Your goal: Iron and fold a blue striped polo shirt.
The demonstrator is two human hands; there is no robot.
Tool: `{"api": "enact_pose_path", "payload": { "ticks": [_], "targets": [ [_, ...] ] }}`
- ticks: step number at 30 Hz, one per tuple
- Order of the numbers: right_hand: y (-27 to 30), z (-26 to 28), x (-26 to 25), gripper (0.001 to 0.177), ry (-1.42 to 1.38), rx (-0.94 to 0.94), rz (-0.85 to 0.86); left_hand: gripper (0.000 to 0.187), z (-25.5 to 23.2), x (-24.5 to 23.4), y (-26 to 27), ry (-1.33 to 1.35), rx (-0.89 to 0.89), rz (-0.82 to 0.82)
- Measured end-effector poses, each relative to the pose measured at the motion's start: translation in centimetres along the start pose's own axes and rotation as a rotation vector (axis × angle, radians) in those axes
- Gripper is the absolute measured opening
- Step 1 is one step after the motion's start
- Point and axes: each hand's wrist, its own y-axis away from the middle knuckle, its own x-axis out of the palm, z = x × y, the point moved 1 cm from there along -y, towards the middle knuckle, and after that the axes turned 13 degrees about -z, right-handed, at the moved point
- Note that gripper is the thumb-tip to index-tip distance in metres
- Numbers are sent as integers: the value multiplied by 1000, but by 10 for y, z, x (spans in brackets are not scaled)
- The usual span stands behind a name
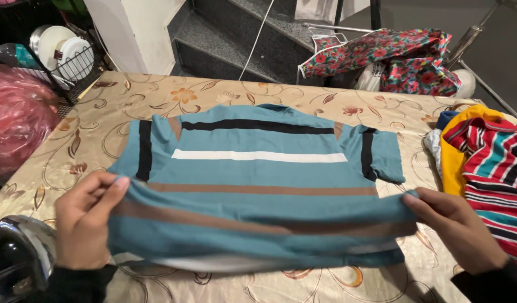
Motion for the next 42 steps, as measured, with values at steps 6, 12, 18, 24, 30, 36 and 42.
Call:
{"api": "enact_pose_path", "payload": {
  "ticks": [6,12,18,24,30,36,42],
  "targets": [
    [11,98,14,33,-360,191,-180,13,-16,19,-15,-72,118,-43],
    [-94,68,47,32,-210,-101,-156,17,20,79,-78,-447,490,-119],
    [-145,98,81,23,-497,152,-107,13,85,106,-135,-157,-109,-121],
    [-150,117,95,33,-709,108,-167,18,101,114,-151,349,-55,-53],
    [-170,61,108,37,-446,121,-225,24,164,110,-166,-153,-108,-91],
    [-118,75,88,60,269,-234,-386,41,107,87,-125,-481,198,-110],
    [-55,67,72,58,784,-105,-247,62,49,63,-71,-1019,35,-50]
  ]
}}
